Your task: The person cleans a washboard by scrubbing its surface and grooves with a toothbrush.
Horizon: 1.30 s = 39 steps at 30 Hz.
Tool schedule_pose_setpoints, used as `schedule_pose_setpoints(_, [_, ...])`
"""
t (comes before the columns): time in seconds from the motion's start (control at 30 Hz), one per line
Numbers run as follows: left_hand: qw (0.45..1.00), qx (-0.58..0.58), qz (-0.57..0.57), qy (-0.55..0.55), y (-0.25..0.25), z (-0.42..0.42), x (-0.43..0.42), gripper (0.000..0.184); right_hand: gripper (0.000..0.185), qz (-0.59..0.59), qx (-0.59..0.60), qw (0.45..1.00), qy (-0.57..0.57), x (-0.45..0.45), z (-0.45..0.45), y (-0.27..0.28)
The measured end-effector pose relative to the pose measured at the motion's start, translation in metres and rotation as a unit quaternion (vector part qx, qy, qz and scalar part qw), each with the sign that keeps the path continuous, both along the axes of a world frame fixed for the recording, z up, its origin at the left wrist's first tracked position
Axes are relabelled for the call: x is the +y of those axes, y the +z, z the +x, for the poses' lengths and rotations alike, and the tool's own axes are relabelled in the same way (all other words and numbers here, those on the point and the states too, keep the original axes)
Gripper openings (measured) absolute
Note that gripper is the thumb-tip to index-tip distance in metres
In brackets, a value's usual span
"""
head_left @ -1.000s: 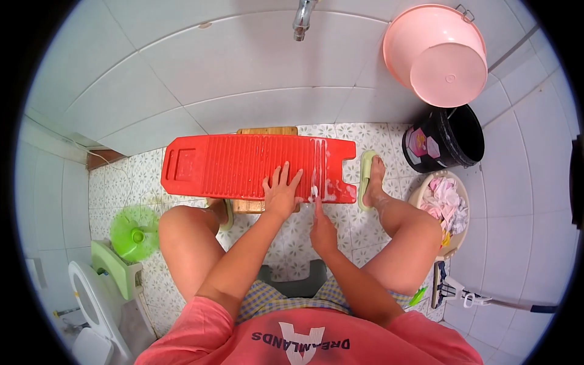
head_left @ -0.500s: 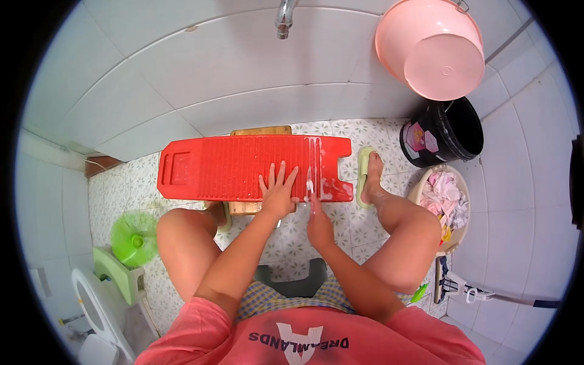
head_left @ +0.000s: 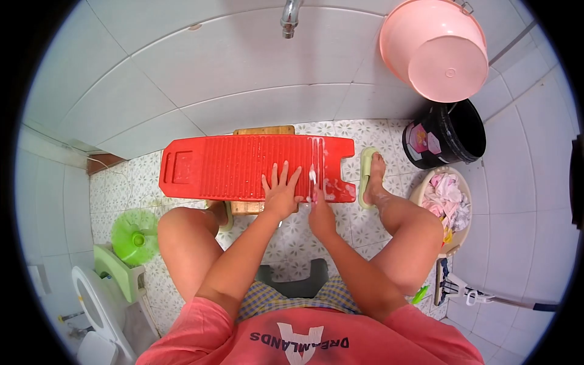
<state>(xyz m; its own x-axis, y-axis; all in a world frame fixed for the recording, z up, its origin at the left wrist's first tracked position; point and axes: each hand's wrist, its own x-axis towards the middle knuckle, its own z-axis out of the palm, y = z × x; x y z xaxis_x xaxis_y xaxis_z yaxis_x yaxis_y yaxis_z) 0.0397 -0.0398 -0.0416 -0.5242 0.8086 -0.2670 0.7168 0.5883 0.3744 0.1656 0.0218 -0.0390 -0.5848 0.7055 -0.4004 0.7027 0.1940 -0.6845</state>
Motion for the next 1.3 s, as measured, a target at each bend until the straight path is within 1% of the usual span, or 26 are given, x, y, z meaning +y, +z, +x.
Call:
schedule_pose_setpoints(0.13, [1.0,0.005,0.003,0.005,-0.002,0.001,0.001,0.087,0.054,0.014,0.023,1.0,0.013,-0.025,0.031,-0.008])
schedule_pose_setpoints(0.2, [1.0,0.005,0.003,0.007,-0.002,0.0,0.001,0.087,0.056,-0.005,-0.025,0.999,0.027,-0.03,0.037,-0.004])
schedule_pose_setpoints(0.23, [1.0,0.004,0.001,0.006,-0.002,0.001,0.001,0.087,0.056,-0.005,-0.026,0.999,0.027,-0.03,0.038,-0.005])
schedule_pose_setpoints(0.3, [1.0,0.002,0.0,0.007,-0.001,0.0,0.001,0.087,0.056,0.048,0.025,0.998,0.032,-0.029,0.037,-0.012])
schedule_pose_setpoints(0.47, [1.0,0.002,0.0,0.003,0.002,0.0,0.0,0.089,0.058,0.049,0.026,0.998,0.028,-0.008,0.019,-0.021])
schedule_pose_setpoints(0.63, [1.0,-0.008,-0.002,0.0,0.003,-0.001,0.0,0.091,0.058,0.025,0.022,0.999,0.039,-0.021,0.039,-0.014])
schedule_pose_setpoints(0.7, [1.0,-0.004,-0.004,0.002,0.003,-0.001,-0.001,0.091,0.057,0.044,0.046,0.997,0.036,-0.032,0.047,-0.012])
schedule_pose_setpoints(0.8, [1.0,0.0,-0.004,0.004,0.003,0.0,0.0,0.092,0.058,0.044,0.038,0.998,0.036,-0.032,0.044,-0.01])
schedule_pose_setpoints(0.83, [1.0,-0.001,-0.001,0.005,0.002,0.0,0.0,0.092,0.058,0.043,0.04,0.998,0.037,-0.029,0.04,-0.017])
schedule_pose_setpoints(0.9, [1.0,-0.002,-0.001,0.007,0.002,-0.001,0.0,0.092,0.058,0.095,0.077,0.992,0.027,-0.018,0.027,-0.03])
schedule_pose_setpoints(0.93, [1.0,-0.002,0.003,0.008,0.002,0.0,0.0,0.092,0.058,0.094,0.078,0.992,0.028,-0.011,0.02,-0.031])
schedule_pose_setpoints(1.0, [1.0,-0.002,0.006,0.008,0.002,-0.001,0.0,0.092,0.059,0.043,0.003,0.999,0.025,0.004,0.003,-0.015])
schedule_pose_setpoints(1.13, [1.0,-0.008,0.014,0.01,0.003,0.0,0.0,0.092,0.059,0.056,-0.001,0.998,0.031,0.01,0.001,-0.014])
schedule_pose_setpoints(1.23, [0.999,-0.012,0.029,0.018,0.001,-0.001,0.001,0.09,0.057,0.055,0.03,0.997,0.04,-0.003,0.019,-0.016])
schedule_pose_setpoints(1.3, [0.999,-0.012,0.039,0.023,0.002,-0.001,0.003,0.089,0.053,0.04,0.077,0.996,0.021,-0.01,0.026,-0.013])
